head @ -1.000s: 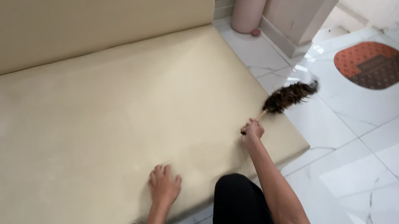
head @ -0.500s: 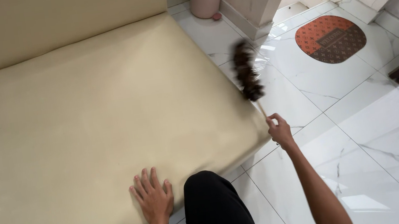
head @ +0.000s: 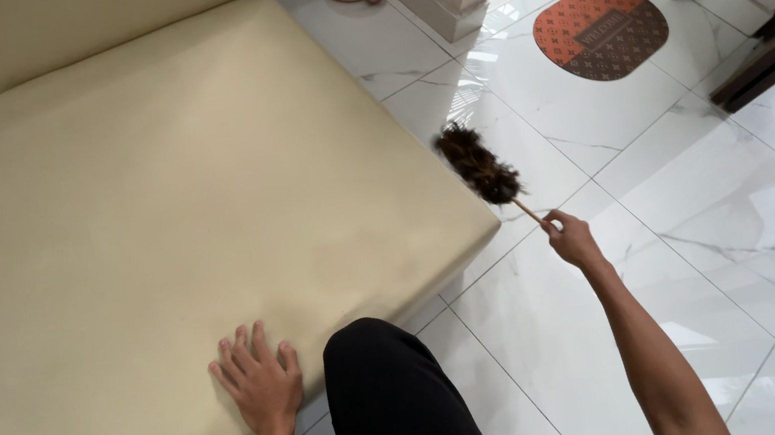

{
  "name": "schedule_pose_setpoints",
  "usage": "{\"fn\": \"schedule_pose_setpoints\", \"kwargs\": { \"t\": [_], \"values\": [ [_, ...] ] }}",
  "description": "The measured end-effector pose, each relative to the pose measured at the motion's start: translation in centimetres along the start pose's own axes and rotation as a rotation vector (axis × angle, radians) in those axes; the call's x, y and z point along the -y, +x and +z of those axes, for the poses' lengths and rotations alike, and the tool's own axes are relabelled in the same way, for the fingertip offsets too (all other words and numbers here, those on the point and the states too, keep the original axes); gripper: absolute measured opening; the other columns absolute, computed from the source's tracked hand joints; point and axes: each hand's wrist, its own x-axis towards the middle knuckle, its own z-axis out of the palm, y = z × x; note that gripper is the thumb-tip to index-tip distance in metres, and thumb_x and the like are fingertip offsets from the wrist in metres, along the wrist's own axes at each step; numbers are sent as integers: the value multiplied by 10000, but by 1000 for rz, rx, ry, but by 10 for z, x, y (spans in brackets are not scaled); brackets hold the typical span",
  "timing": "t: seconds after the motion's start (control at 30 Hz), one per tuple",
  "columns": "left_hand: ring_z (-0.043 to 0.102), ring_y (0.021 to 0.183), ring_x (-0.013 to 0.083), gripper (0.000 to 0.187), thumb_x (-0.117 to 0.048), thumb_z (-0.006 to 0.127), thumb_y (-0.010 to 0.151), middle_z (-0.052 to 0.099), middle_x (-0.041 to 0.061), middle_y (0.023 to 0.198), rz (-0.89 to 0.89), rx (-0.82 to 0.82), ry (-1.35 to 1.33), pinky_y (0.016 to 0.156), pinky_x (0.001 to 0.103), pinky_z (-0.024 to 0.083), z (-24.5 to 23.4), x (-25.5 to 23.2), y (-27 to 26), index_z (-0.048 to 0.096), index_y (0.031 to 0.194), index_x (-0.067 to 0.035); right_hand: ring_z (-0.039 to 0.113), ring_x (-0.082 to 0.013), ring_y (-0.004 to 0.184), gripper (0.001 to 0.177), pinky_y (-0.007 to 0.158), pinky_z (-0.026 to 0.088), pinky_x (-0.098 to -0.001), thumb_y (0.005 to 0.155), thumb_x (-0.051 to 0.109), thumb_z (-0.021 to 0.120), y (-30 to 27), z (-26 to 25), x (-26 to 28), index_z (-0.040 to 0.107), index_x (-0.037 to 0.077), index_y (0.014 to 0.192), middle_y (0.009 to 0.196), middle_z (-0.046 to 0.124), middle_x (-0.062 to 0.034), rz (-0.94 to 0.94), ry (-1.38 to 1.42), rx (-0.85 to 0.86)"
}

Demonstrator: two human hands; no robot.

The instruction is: Dusting a mattress and its base before placing the mattress onto a bed frame.

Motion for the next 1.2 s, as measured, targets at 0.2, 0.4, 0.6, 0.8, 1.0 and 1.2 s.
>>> {"fn": "schedule_pose_setpoints", "kwargs": {
  "t": [0.2,0.4,0.6,0.8,1.0,1.2],
  "values": [
    [307,1501,397,561,-370,517,965,472,171,1512,3,-7,27,1246,615,157,7,0,-2,539,1459,-105,671,-251,714,216,660,536,-454,1007,253,619,-27,-3,-16,746,144,1144,912,763,-153,73,31,50],
    [338,1475,378,551,-380,536,945,482,150,1493,284,74,-101,1243,590,175,2,-32,17,546,1427,-114,616,-232,578,214,589,490,-408,999,284,656,-48,38,-56,737,118,1109,705,710,-173,-18,60,12],
    [383,1427,362,561,-389,545,939,474,177,1446,696,131,-195,1222,544,238,48,-102,42,512,1397,-66,530,-221,551,193,552,432,-450,1015,263,631,-41,64,-52,691,110,1117,653,632,-159,-11,161,-52],
    [289,1475,350,642,-424,569,924,365,167,1509,963,352,-88,1252,548,184,87,-194,73,422,1447,-83,589,-300,591,183,582,473,-460,1040,263,602,-28,29,5,689,129,1131,667,664,-184,6,186,-24],
    [143,1528,354,953,-548,673,764,254,149,1597,937,463,-65,1238,585,38,104,-272,98,282,1542,-161,696,-281,668,150,638,522,-448,1016,233,608,42,47,18,699,148,1100,742,723,-152,-94,65,-7],
    [150,1533,366,1050,-623,691,730,278,135,1611,884,414,-21,1224,643,15,102,-289,93,270,1582,-176,713,-316,702,162,650,555,-502,1043,243,566,101,26,87,668,170,1145,770,729,-176,-26,28,95]
  ]
}}
